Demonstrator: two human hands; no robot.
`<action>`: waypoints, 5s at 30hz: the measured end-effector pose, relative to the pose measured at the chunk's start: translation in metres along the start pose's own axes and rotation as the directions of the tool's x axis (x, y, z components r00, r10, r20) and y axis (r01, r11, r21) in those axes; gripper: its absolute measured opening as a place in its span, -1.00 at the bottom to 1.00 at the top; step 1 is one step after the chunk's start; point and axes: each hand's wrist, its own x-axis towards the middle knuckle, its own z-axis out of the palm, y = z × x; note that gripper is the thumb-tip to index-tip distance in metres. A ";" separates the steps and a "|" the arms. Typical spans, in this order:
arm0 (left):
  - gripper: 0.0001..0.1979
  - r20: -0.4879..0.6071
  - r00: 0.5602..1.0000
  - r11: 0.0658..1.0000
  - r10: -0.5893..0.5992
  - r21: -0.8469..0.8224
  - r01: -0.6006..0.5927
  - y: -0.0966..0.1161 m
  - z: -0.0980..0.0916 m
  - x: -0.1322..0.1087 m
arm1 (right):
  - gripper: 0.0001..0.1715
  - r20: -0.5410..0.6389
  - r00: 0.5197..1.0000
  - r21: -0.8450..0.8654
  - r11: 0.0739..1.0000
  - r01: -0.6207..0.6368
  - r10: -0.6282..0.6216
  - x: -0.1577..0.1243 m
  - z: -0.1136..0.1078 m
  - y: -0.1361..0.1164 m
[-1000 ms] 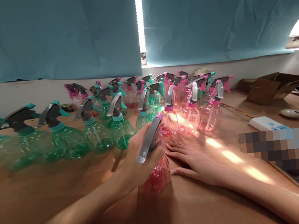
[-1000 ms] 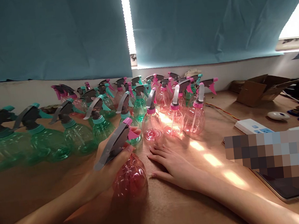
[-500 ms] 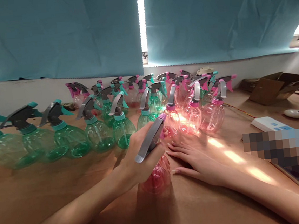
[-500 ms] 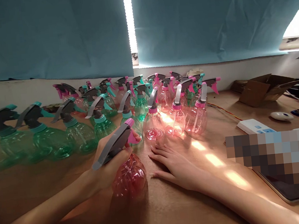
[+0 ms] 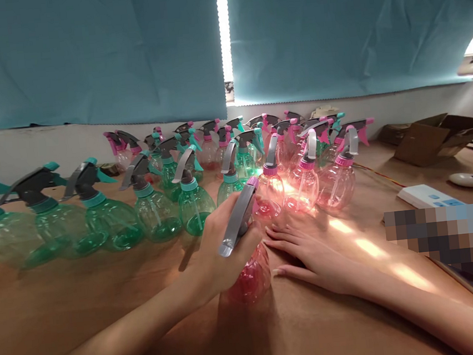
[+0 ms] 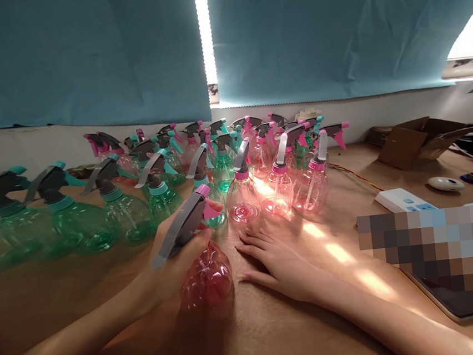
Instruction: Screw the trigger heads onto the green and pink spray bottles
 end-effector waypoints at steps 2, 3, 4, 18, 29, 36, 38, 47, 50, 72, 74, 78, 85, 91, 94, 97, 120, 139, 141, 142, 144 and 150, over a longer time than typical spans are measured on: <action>-0.97 -0.006 1.000 1.000 0.002 0.017 -0.002 -0.001 0.001 0.000 | -0.24 0.004 1.000 -0.002 1.000 0.000 0.000 0.000 0.000 0.000; -0.97 0.003 1.000 1.000 0.010 0.020 -0.010 -0.002 0.002 0.000 | -0.24 0.005 1.000 -0.003 1.000 0.000 0.000 0.000 0.000 0.000; -0.97 0.011 1.000 1.000 0.021 0.018 -0.021 -0.002 0.002 0.000 | -0.24 0.006 1.000 -0.004 1.000 0.000 0.000 0.000 0.000 0.000; -0.94 0.020 0.999 0.999 0.051 -0.002 -0.051 -0.009 0.002 -0.001 | -0.24 0.041 0.999 -0.007 1.000 -0.028 0.028 0.001 -0.004 -0.005; -0.88 0.004 0.998 0.998 0.069 0.007 -0.069 -0.008 0.002 0.000 | -0.29 0.014 1.000 -0.041 0.999 -0.007 0.007 0.001 -0.006 -0.007; -0.90 0.003 0.998 0.998 0.064 0.004 -0.064 -0.009 0.003 0.000 | -0.29 0.045 0.999 -0.049 0.998 -0.026 0.028 0.002 -0.013 -0.015; -0.90 -0.002 0.998 0.998 0.057 0.006 -0.057 -0.009 0.002 0.000 | -0.28 0.070 0.996 -0.051 0.998 -0.048 0.051 0.003 -0.015 -0.017; -0.93 -0.007 0.998 0.998 0.064 0.015 -0.064 -0.009 0.002 0.000 | -0.28 0.063 0.997 -0.059 0.997 -0.042 0.046 0.002 -0.015 -0.016; -0.96 -0.006 0.998 0.998 0.069 0.003 -0.069 -0.010 0.003 -0.001 | -0.28 0.069 0.997 -0.058 0.997 -0.042 0.046 0.001 -0.013 -0.014; -0.97 0.025 0.995 0.995 0.095 0.013 -0.096 -0.006 -0.003 0.002 | -0.29 0.020 1.000 -0.056 0.998 -0.022 0.023 0.001 -0.010 -0.012; -0.92 0.037 0.994 0.995 0.101 0.010 -0.102 -0.006 -0.003 0.003 | -0.29 0.021 0.999 -0.061 0.998 -0.024 0.025 0.000 -0.010 -0.012; -0.98 0.015 0.997 0.997 0.076 0.021 -0.076 -0.005 -0.002 0.001 | -0.30 0.011 1.000 -0.053 0.999 -0.009 0.010 0.000 -0.009 -0.012; -0.70 -0.070 0.997 0.998 0.037 0.054 -0.033 -0.004 0.003 -0.002 | -0.28 0.013 1.000 -0.054 0.999 -0.005 0.006 0.001 -0.008 -0.010; -0.73 -0.078 0.996 0.998 0.052 0.046 -0.048 -0.005 0.003 -0.002 | -0.29 -0.004 1.000 -0.050 0.999 0.001 -0.002 0.000 -0.005 -0.008; -0.73 -0.070 0.996 0.998 0.050 0.044 -0.047 -0.005 0.002 -0.003 | -0.28 0.003 1.000 -0.061 0.998 -0.003 0.003 0.000 -0.005 -0.008; -0.74 -0.062 0.997 0.998 0.040 0.043 -0.038 -0.005 0.002 -0.002 | -0.28 0.017 1.000 -0.077 0.997 -0.006 0.007 0.001 -0.008 -0.011; -0.72 -0.046 0.997 0.998 0.055 0.011 -0.055 -0.009 0.002 -0.002 | -0.35 0.042 0.997 -0.079 0.995 -0.069 0.072 0.004 -0.021 -0.023; -0.78 -0.018 0.995 0.995 0.099 -0.010 -0.099 -0.009 -0.001 0.001 | -0.38 0.066 0.994 -0.121 0.990 -0.075 0.083 0.005 -0.030 -0.033; -0.83 -0.007 0.992 0.992 0.124 -0.025 -0.124 -0.009 -0.002 0.002 | -0.38 0.046 0.996 -0.108 0.992 -0.069 0.074 0.005 -0.029 -0.032; -0.85 -0.006 0.991 0.991 0.132 -0.028 -0.132 -0.009 -0.002 0.003 | -0.37 0.038 0.997 -0.100 0.993 -0.065 0.069 0.004 -0.028 -0.030; -0.86 -0.003 0.990 0.990 0.138 -0.025 -0.138 -0.009 -0.003 0.003 | -0.35 0.032 0.997 -0.086 0.994 -0.061 0.064 0.004 -0.026 -0.028; -0.91 0.020 0.994 0.994 0.104 -0.030 -0.104 -0.013 -0.004 0.001 | -0.30 0.066 0.996 -0.094 0.994 -0.056 0.062 0.004 -0.022 -0.022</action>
